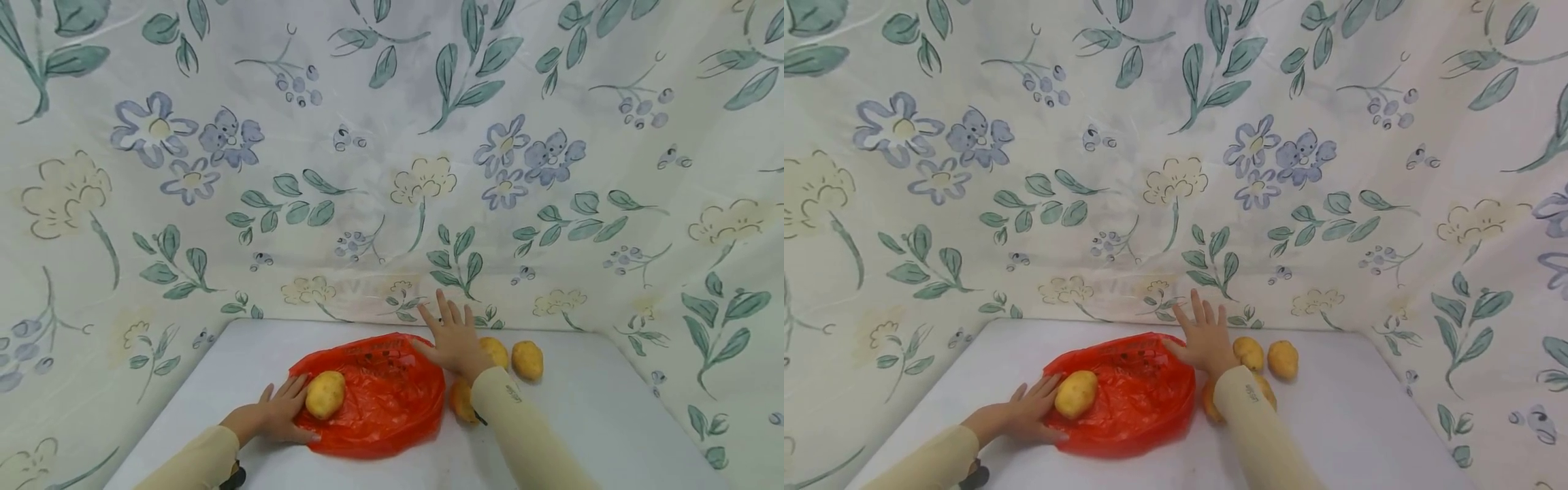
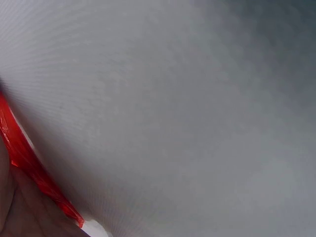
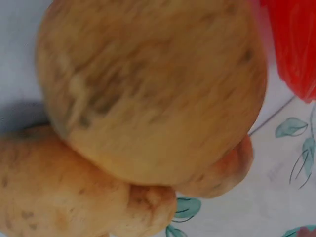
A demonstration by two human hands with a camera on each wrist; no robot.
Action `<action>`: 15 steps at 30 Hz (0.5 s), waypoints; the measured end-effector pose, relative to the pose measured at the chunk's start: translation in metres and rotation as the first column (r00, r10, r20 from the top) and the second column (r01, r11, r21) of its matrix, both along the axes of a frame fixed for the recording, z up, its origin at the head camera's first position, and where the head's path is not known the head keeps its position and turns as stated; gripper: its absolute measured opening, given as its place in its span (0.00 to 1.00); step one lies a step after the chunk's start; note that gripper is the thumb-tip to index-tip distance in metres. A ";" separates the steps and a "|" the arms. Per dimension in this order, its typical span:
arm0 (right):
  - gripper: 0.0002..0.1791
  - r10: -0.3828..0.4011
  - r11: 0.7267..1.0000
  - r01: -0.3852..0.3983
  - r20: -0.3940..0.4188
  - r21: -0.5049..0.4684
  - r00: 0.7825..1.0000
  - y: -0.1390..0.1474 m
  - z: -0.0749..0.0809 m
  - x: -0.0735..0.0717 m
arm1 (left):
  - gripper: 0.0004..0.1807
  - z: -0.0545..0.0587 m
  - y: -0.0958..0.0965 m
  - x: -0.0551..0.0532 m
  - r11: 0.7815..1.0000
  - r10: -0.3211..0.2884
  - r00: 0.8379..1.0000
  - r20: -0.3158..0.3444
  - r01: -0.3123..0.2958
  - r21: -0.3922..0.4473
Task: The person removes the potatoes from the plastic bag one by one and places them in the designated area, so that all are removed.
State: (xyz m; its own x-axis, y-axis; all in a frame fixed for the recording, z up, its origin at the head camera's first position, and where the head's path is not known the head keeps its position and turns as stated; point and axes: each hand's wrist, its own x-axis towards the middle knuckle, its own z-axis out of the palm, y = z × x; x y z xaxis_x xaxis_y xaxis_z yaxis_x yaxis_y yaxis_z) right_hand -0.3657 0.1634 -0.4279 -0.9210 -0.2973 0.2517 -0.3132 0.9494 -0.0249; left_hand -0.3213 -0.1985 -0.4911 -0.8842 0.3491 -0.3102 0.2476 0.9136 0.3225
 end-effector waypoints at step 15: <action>0.45 0.072 0.997 -0.074 0.057 0.032 0.996 -0.046 -0.010 0.008 | 0.68 -0.005 0.000 0.003 1.000 -0.004 1.000 -0.014 0.003 -0.002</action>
State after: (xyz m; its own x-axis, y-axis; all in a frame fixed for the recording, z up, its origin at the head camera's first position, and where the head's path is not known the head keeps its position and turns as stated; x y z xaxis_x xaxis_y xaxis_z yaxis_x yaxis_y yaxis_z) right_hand -0.3574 0.1179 -0.4377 -0.9089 -0.3716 0.1890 -0.3806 0.9247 -0.0122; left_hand -0.3182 -0.1980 -0.4957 -0.8874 0.3517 -0.2980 0.2554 0.9132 0.3175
